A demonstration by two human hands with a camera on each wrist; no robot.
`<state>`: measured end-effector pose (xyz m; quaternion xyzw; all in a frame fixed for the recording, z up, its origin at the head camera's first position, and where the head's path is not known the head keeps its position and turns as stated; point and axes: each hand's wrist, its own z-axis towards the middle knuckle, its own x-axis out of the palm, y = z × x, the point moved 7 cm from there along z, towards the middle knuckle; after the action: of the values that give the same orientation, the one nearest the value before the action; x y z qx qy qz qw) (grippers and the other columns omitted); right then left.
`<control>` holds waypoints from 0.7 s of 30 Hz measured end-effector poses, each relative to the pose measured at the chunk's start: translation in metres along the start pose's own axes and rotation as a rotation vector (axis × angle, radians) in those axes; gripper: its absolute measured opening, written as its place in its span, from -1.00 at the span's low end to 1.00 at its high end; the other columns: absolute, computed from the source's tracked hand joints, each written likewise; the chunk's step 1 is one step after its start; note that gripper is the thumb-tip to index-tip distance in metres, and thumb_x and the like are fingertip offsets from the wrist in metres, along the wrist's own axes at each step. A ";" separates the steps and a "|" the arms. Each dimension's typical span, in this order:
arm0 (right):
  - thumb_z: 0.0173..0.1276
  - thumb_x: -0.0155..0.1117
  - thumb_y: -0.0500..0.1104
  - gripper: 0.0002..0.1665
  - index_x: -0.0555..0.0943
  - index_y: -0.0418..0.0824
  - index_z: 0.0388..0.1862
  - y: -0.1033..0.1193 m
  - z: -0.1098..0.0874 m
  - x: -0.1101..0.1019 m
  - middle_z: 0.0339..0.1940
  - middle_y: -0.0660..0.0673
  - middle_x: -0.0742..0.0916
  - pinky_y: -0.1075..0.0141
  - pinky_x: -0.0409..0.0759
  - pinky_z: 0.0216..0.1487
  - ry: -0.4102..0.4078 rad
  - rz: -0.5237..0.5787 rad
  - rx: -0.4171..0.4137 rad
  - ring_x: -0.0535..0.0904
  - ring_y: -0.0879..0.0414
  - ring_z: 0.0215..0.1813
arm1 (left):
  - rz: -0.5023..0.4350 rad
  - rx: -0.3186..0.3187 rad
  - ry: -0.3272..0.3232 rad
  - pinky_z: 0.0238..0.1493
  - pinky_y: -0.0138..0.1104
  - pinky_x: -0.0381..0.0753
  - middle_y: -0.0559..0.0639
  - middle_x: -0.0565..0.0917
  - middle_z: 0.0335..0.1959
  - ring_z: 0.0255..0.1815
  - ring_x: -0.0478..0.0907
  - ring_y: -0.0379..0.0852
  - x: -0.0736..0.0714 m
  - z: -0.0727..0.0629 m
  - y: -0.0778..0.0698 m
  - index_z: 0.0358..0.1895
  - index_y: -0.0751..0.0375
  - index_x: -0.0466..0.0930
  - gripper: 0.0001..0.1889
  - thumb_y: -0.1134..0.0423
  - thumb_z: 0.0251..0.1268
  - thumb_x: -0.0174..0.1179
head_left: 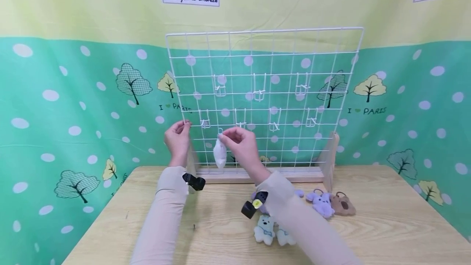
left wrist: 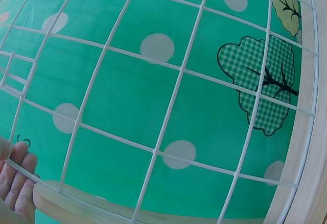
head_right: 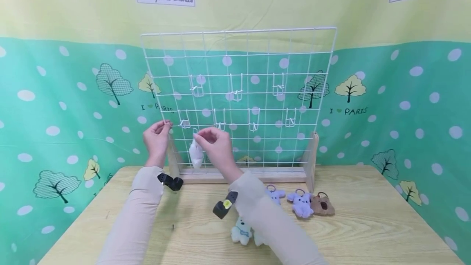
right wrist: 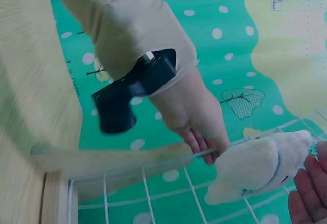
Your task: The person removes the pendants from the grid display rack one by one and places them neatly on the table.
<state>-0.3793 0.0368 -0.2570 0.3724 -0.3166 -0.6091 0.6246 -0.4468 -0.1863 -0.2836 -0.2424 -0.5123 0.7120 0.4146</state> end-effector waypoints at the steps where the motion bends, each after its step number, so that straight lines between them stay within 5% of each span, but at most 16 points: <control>1: 0.21 0.36 -0.21 -0.81 0.63 -0.32 -0.27 -0.001 -0.003 -0.005 -0.30 -0.18 0.72 0.36 0.66 -0.17 0.001 0.004 -0.002 0.62 0.11 -0.26 | -0.003 0.002 -0.001 -0.03 -0.44 0.62 0.15 0.70 -0.12 -0.12 0.65 -0.12 0.000 0.000 0.000 -0.11 0.27 0.66 -0.80 0.31 0.25 0.20; 14: 0.26 0.28 -0.31 -0.84 0.56 -0.40 -0.23 -0.028 -0.050 -0.092 -0.24 -0.30 0.71 0.42 0.67 -0.20 -0.012 -0.096 0.033 0.64 0.22 -0.22 | -0.010 -0.002 0.012 0.00 -0.45 0.61 0.16 0.70 -0.10 -0.10 0.65 -0.13 0.001 0.000 0.002 -0.09 0.29 0.65 -0.80 0.32 0.26 0.20; 21: 0.28 0.30 -0.20 -0.79 0.56 -0.34 -0.23 -0.041 -0.080 -0.133 -0.28 -0.21 0.72 0.42 0.67 -0.25 -0.022 -0.182 0.061 0.65 0.23 -0.24 | -0.007 0.001 0.011 0.00 -0.43 0.61 0.15 0.70 -0.11 -0.14 0.64 -0.17 0.001 0.000 0.001 -0.11 0.27 0.66 -0.81 0.30 0.26 0.20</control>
<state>-0.3408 0.1769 -0.3263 0.4119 -0.3065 -0.6575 0.5514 -0.4480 -0.1853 -0.2845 -0.2443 -0.5105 0.7094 0.4199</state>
